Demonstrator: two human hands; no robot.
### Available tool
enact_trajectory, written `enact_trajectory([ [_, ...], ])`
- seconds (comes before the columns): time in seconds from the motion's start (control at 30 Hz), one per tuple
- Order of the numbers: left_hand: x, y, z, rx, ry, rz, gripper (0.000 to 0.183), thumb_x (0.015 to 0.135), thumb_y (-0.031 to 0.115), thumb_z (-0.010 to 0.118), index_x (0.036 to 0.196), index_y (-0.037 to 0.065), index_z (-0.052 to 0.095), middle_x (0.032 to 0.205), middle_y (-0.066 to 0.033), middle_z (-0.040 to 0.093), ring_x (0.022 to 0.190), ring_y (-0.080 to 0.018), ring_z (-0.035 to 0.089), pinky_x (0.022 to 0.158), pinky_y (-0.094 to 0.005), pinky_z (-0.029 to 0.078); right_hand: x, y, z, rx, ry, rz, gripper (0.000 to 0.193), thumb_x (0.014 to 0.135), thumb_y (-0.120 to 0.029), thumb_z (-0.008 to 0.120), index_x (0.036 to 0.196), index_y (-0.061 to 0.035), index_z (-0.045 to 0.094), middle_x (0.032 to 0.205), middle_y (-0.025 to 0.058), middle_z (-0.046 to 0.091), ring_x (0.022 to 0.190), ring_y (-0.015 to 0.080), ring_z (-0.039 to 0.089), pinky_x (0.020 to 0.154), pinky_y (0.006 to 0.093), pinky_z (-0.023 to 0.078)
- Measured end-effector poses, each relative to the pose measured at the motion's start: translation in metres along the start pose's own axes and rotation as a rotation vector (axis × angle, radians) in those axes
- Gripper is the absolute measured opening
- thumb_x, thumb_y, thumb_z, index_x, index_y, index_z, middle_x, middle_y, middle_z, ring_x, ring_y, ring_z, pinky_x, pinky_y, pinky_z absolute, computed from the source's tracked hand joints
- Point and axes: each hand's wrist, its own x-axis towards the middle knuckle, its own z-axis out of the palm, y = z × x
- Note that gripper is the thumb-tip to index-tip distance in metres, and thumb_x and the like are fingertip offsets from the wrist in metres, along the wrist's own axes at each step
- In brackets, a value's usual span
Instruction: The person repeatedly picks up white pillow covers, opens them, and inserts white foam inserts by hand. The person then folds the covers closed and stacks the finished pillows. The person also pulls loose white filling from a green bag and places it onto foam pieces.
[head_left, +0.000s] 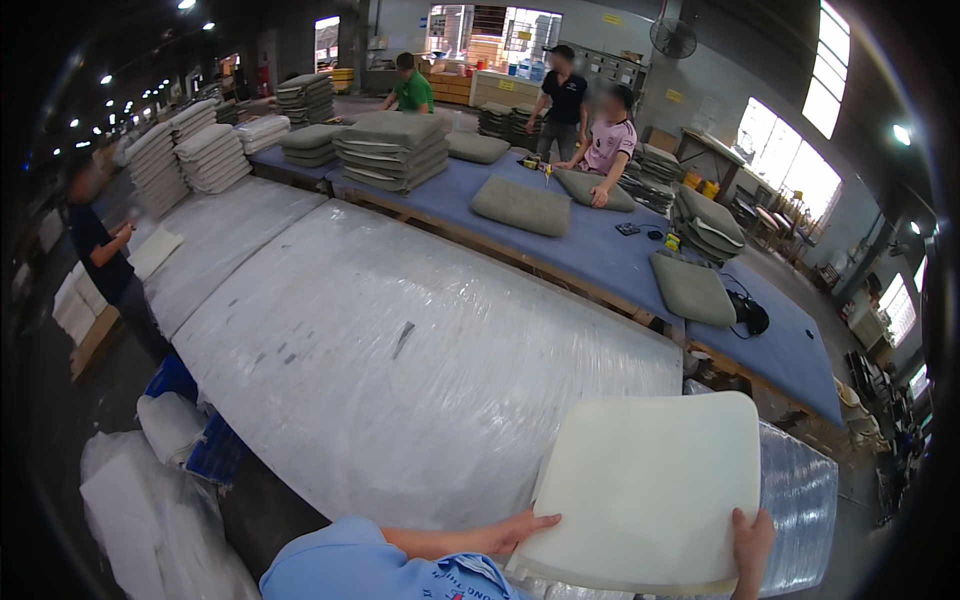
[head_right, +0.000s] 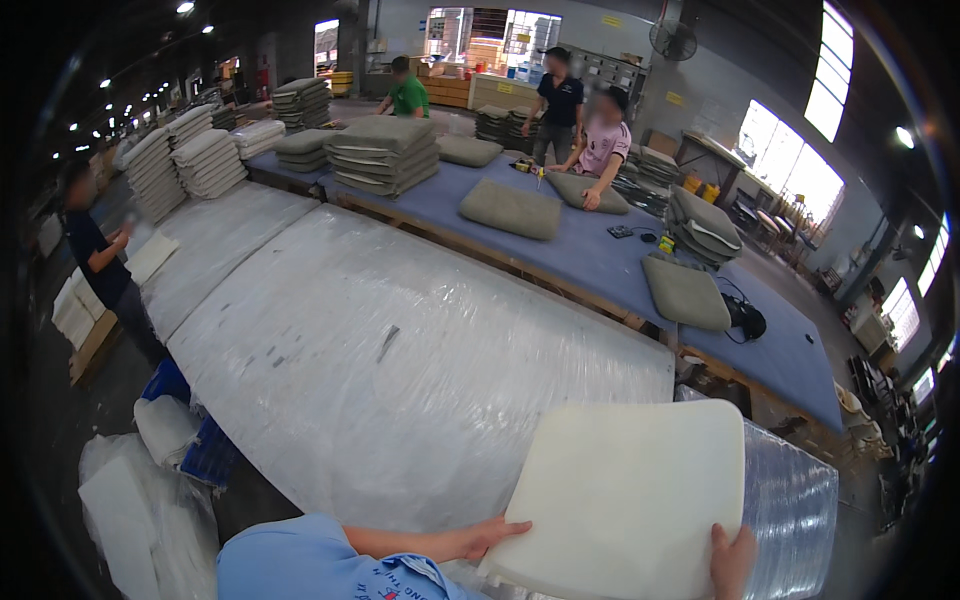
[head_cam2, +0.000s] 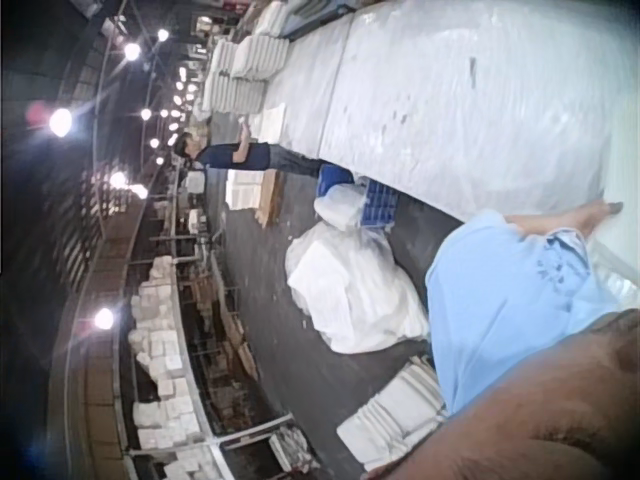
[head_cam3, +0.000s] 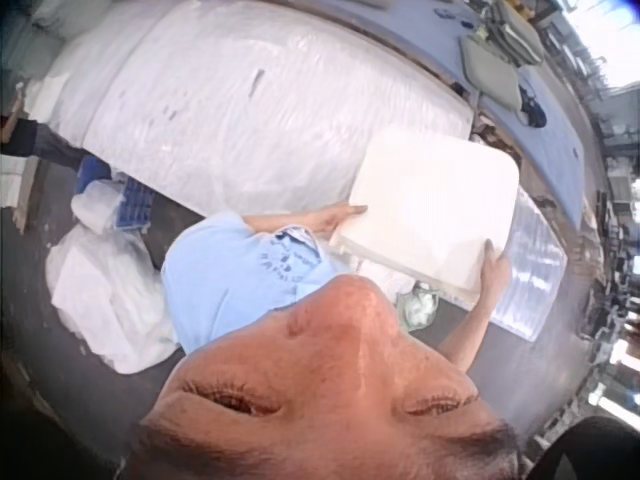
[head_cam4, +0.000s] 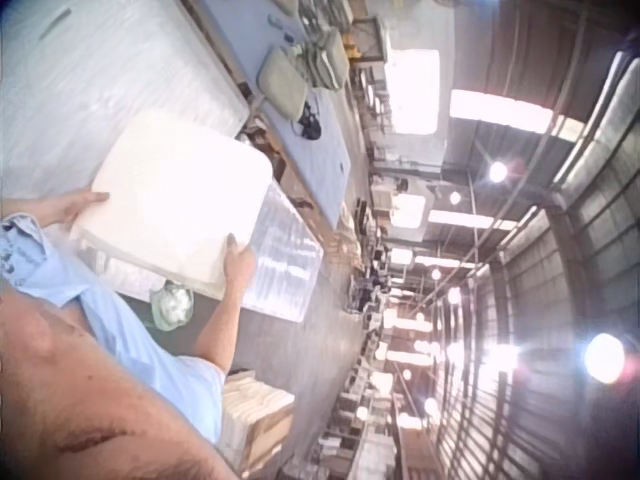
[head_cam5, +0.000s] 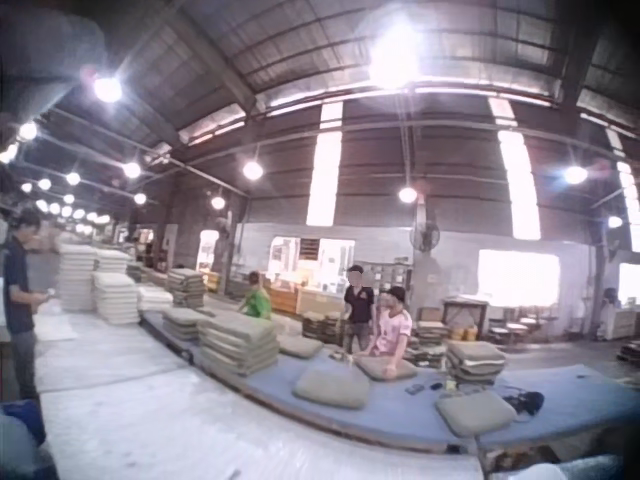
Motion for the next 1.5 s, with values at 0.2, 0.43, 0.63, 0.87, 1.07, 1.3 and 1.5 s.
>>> enact_trajectory([
  [0.2,-0.085,0.028,-0.034,-0.004,0.004,0.054,0.075,0.103,0.034,0.062,0.161,0.009,0.021,0.155,-0.0148,0.044,0.138,-0.0270,0.048,0.115,-0.0422,0.042,-0.097,-0.102,-0.042,0.155,0.069,0.062,0.034,0.093,-0.026,0.072,0.101,0.0061,0.062,0.098,0.0257,0.067,0.092,0.0403,0.064,0.082,0.0498,0.048],
  [0.43,-0.224,0.079,-0.198,0.120,0.198,0.230,0.075,0.100,0.031,0.068,0.159,0.007,0.027,0.150,-0.0156,0.050,0.136,-0.0277,0.051,0.112,-0.0432,0.044,-0.214,-0.176,0.129,0.278,0.185,0.040,0.040,0.089,-0.027,0.077,0.104,0.0073,0.062,0.104,0.0250,0.070,0.095,0.0376,0.068,0.086,0.0451,0.052],
  [0.63,-0.339,0.099,-0.298,0.133,0.382,0.207,0.062,0.101,0.020,0.066,0.153,0.002,0.037,0.142,-0.0182,0.056,0.126,-0.0281,0.059,0.104,-0.0418,0.051,-0.281,-0.276,0.249,0.533,-0.441,0.287,0.048,0.086,-0.030,0.078,0.106,0.0120,0.066,0.101,0.0264,0.072,0.094,0.0400,0.070,0.086,0.0462,0.053],
  [0.87,-0.365,0.112,-0.334,0.263,0.573,0.248,0.059,0.100,0.018,0.066,0.151,0.001,0.041,0.138,-0.0189,0.060,0.121,-0.0274,0.062,0.101,-0.0393,0.052,-0.291,-0.310,0.299,0.494,-0.519,0.234,0.053,0.084,-0.037,0.078,0.107,0.0094,0.069,0.104,0.0269,0.073,0.099,0.0417,0.071,0.089,0.0470,0.053],
  [1.07,-0.361,0.122,-0.351,0.651,0.672,0.250,0.063,0.096,0.020,0.069,0.150,0.002,0.042,0.137,-0.0200,0.061,0.125,-0.0292,0.059,0.105,-0.0409,0.048,-0.325,-0.313,0.346,0.515,-0.523,0.302,0.056,0.085,-0.040,0.076,0.113,0.0087,0.068,0.111,0.0285,0.071,0.108,0.0419,0.068,0.094,0.0456,0.052],
  [1.3,-0.348,0.092,-0.357,0.781,0.699,0.030,0.057,0.092,0.018,0.071,0.143,0.001,0.052,0.134,-0.0199,0.064,0.124,-0.0307,0.061,0.104,-0.0412,0.048,-0.395,-0.265,0.400,0.249,-0.660,0.424,0.059,0.090,-0.047,0.068,0.117,0.0047,0.069,0.111,0.0254,0.072,0.105,0.0382,0.070,0.092,0.0456,0.052],
  [1.5,-0.350,0.079,-0.366,0.807,0.787,-0.007,0.048,0.090,0.022,0.070,0.131,0.000,0.062,0.122,-0.0204,0.070,0.114,-0.0327,0.066,0.099,-0.0420,0.050,-0.400,-0.268,0.385,0.317,-0.665,0.423,0.057,0.087,-0.040,0.073,0.126,0.0011,0.065,0.122,0.0248,0.069,0.115,0.0401,0.066,0.100,0.0460,0.050],
])
